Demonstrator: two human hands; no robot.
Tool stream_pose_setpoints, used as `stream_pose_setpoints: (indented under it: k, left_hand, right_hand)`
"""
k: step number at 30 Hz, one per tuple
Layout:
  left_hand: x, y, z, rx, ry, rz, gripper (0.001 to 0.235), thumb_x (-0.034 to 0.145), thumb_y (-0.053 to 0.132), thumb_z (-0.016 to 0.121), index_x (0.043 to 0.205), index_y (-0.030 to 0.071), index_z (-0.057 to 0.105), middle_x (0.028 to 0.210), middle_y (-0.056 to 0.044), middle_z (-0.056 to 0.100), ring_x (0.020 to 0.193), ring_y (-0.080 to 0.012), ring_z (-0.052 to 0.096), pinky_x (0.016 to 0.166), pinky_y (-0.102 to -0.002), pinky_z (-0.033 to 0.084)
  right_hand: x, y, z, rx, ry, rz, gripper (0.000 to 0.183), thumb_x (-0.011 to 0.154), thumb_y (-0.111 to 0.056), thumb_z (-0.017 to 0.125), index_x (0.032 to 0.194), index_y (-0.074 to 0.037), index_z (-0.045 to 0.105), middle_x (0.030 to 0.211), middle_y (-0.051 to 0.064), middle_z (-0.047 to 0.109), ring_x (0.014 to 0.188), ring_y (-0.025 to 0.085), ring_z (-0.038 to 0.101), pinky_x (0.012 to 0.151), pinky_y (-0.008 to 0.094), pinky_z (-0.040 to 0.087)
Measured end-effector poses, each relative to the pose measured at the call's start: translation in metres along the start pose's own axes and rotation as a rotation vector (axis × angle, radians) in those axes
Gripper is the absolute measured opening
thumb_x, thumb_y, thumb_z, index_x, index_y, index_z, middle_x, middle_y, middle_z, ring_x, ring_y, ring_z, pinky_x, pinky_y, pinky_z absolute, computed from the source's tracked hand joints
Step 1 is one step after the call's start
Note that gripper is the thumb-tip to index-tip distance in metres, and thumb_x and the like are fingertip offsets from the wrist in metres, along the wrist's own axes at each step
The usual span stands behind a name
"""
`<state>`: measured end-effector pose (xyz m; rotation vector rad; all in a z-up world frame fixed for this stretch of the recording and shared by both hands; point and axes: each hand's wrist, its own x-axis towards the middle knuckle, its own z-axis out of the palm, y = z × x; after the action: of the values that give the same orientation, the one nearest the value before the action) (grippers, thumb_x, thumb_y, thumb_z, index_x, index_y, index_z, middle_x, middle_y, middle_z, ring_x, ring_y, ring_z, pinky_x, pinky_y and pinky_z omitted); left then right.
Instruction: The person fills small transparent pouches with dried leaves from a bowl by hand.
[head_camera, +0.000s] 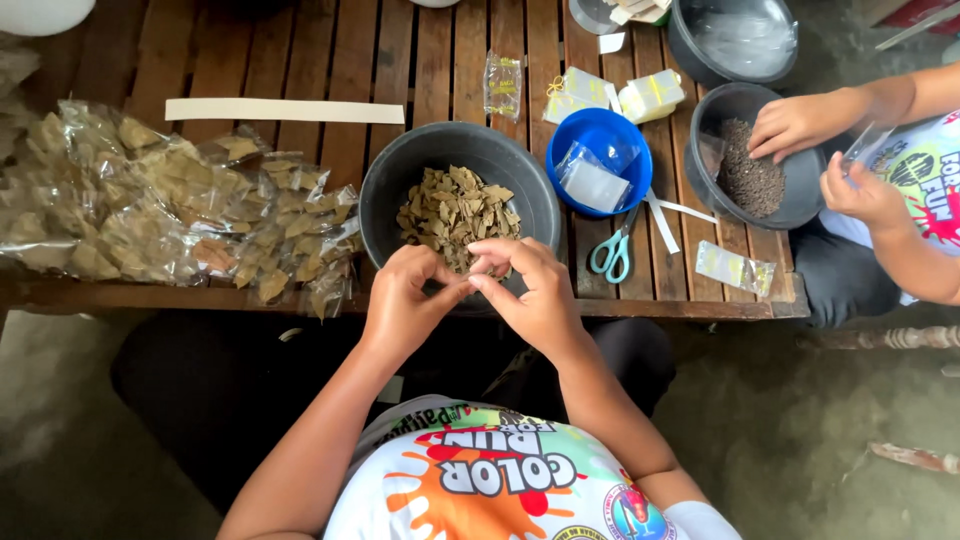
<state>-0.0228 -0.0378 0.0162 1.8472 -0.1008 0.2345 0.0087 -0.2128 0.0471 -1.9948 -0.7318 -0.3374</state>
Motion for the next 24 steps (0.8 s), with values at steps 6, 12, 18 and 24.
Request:
stream_pose_setpoints:
  k: [6, 12, 18, 24]
  left_hand:
    - [-0.002, 0.004, 0.004, -0.031, -0.007, 0.032, 0.027, 0.075, 0.018, 0.089, 0.071, 0.001, 0.068, 0.071, -0.01, 0.068, 0.081, -0.0286, 0.069, 0.077, -0.037, 0.056]
    - [0.004, 0.03, -0.006, 0.01, -0.061, 0.055, 0.025, 0.084, 0.012, 0.082, 0.071, -0.003, 0.067, 0.069, -0.013, 0.07, 0.081, -0.032, 0.071, 0.077, -0.04, 0.056]
    - [0.007, 0.029, -0.017, -0.082, -0.103, -0.019, 0.009, 0.086, 0.007, 0.078, 0.095, 0.004, 0.08, 0.093, -0.012, 0.079, 0.097, -0.0301, 0.075, 0.087, -0.042, 0.058]
    - [0.009, 0.015, -0.01, -0.136, -0.085, -0.059, 0.007, 0.083, 0.011, 0.082, 0.088, 0.006, 0.08, 0.088, -0.009, 0.079, 0.09, -0.0269, 0.076, 0.085, -0.04, 0.059]
  right_hand:
    - [-0.007, 0.005, -0.004, -0.029, 0.062, -0.019, 0.023, 0.085, -0.012, 0.08, 0.107, -0.012, 0.076, 0.077, -0.005, 0.075, 0.061, 0.014, 0.057, 0.079, 0.029, 0.051]
    - [-0.007, 0.004, 0.0, -0.037, 0.113, -0.002, 0.018, 0.085, -0.011, 0.079, 0.104, -0.013, 0.077, 0.079, -0.002, 0.076, 0.063, 0.017, 0.061, 0.077, 0.03, 0.052]
    - [-0.007, 0.013, 0.001, -0.074, 0.106, 0.011, 0.021, 0.083, -0.012, 0.081, 0.103, -0.014, 0.077, 0.078, -0.003, 0.075, 0.063, 0.016, 0.058, 0.076, 0.029, 0.051]
    - [-0.007, 0.013, -0.002, -0.022, 0.097, 0.069, 0.022, 0.081, -0.013, 0.083, 0.102, -0.016, 0.077, 0.077, -0.003, 0.074, 0.062, 0.014, 0.053, 0.073, 0.027, 0.05]
